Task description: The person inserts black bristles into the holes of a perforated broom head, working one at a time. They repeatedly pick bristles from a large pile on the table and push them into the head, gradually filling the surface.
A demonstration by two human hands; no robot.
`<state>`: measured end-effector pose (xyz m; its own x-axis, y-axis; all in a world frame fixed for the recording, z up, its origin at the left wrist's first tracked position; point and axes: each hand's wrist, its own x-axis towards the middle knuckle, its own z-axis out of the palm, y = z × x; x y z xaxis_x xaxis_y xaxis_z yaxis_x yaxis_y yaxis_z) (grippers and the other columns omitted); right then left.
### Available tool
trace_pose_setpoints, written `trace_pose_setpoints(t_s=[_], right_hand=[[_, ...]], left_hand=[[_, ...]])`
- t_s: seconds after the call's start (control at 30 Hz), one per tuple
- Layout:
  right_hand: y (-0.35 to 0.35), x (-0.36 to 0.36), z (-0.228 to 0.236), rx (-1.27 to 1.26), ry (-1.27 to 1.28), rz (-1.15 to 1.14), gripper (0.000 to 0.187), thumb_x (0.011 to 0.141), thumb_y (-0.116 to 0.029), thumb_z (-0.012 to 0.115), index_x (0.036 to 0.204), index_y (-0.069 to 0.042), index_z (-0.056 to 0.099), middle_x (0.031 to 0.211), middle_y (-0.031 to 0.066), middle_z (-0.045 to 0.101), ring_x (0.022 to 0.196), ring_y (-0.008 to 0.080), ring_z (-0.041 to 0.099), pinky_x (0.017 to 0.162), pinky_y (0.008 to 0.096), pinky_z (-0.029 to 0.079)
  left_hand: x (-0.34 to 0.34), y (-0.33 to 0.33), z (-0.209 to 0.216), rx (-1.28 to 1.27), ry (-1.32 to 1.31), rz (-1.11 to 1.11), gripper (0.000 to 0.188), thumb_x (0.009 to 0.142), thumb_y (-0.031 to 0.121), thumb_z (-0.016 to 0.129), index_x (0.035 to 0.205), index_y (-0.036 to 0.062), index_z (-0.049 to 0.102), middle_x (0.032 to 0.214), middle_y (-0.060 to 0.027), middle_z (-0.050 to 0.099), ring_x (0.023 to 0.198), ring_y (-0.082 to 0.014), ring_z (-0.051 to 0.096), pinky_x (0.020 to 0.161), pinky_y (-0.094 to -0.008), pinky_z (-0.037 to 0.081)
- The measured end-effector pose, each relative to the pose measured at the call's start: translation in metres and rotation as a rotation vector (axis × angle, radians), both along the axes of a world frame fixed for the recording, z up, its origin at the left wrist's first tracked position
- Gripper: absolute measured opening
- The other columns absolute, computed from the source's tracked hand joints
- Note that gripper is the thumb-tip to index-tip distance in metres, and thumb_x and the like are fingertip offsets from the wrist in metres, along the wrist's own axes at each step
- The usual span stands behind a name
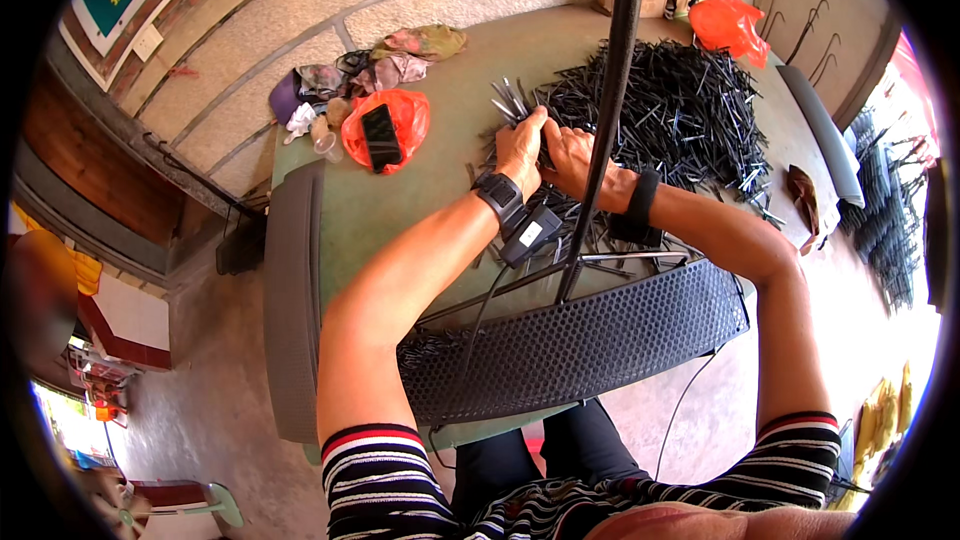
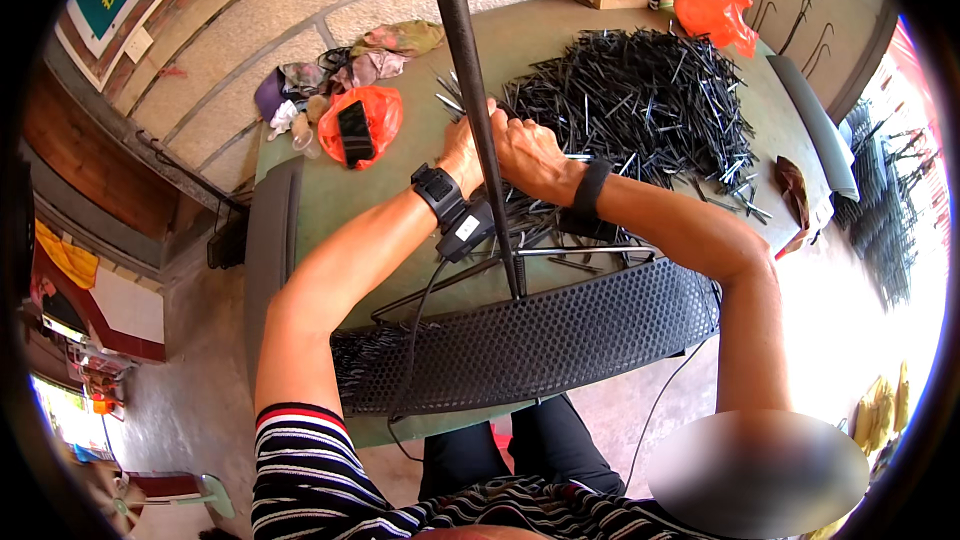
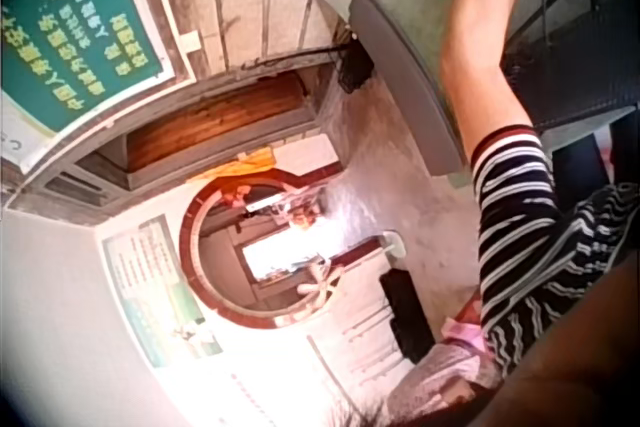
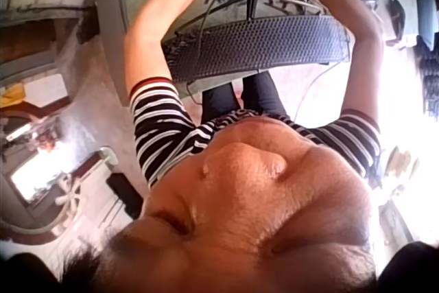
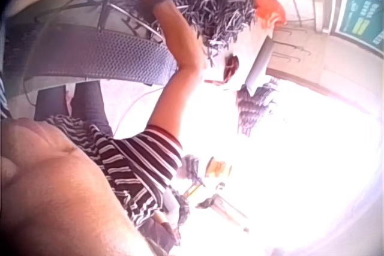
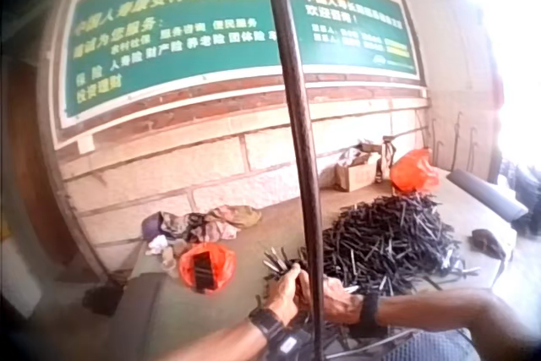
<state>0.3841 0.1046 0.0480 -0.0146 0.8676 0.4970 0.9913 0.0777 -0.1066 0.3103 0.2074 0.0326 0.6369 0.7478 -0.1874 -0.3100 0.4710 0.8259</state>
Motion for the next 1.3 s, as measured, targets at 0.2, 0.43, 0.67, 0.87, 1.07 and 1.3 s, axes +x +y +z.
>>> trace_pose_setpoints(t_s=[0.2,0.43,0.67,0.87,1.07,1.3], right_hand=[[-0.010,-0.001,0.011,0.023,0.226,0.000,0.054,0.074,-0.021,0.069,0.115,-0.003,0.040,0.086,0.0216,0.061,0.078,0.0389,0.061,0.066,0.0457,0.050],[-0.006,0.005,0.004,-0.084,0.298,-0.077,0.048,0.078,-0.017,0.065,0.117,0.000,0.042,0.089,0.0234,0.060,0.083,0.0392,0.060,0.070,0.0451,0.047],[-0.002,0.006,0.005,-0.110,0.352,-0.018,0.046,0.079,-0.019,0.064,0.116,0.002,0.046,0.090,0.0228,0.060,0.086,0.0386,0.058,0.075,0.0440,0.046],[-0.010,0.011,0.019,-0.257,0.349,-0.107,0.036,0.079,-0.028,0.065,0.090,0.005,0.057,0.080,0.0236,0.062,0.083,0.0382,0.060,0.072,0.0448,0.047],[-0.013,0.013,0.025,-0.187,0.459,-0.079,0.033,0.081,-0.027,0.062,0.075,0.005,0.060,0.075,0.0239,0.061,0.078,0.0400,0.060,0.067,0.0446,0.047],[-0.022,-0.002,0.048,-0.353,0.072,-0.148,0.028,0.085,-0.023,0.054,0.071,0.001,0.060,0.074,0.0215,0.062,0.075,0.0379,0.062,0.066,0.0457,0.048]], left_hand=[[0.006,0.009,0.002,0.011,0.016,0.172,0.019,0.080,0.021,0.063,0.074,0.0047,0.056,0.067,-0.0049,0.057,0.062,-0.0151,0.053,0.058,-0.0297,0.042],[0.002,0.008,0.016,-0.069,-0.047,0.207,0.012,0.079,0.009,0.059,0.079,-0.0031,0.055,0.069,-0.0120,0.059,0.061,-0.0194,0.058,0.062,-0.0341,0.046],[0.000,0.017,0.007,-0.042,0.005,0.151,0.005,0.071,-0.001,0.059,0.071,-0.0054,0.056,0.066,-0.0123,0.060,0.054,-0.0196,0.055,0.055,-0.0316,0.044],[-0.002,0.005,0.034,-0.005,0.094,0.316,0.004,0.069,0.001,0.054,0.068,-0.0030,0.052,0.061,-0.0119,0.058,0.048,-0.0198,0.054,0.049,-0.0314,0.042],[-0.003,0.012,0.037,0.314,0.277,0.313,0.008,0.066,0.006,0.055,0.064,-0.0014,0.052,0.056,-0.0106,0.060,0.049,-0.0154,0.055,0.044,-0.0298,0.037],[-0.006,0.013,0.037,0.272,0.286,0.329,0.008,0.069,0.003,0.055,0.070,-0.0035,0.052,0.060,-0.0137,0.061,0.050,-0.0203,0.058,0.047,-0.0306,0.042]])
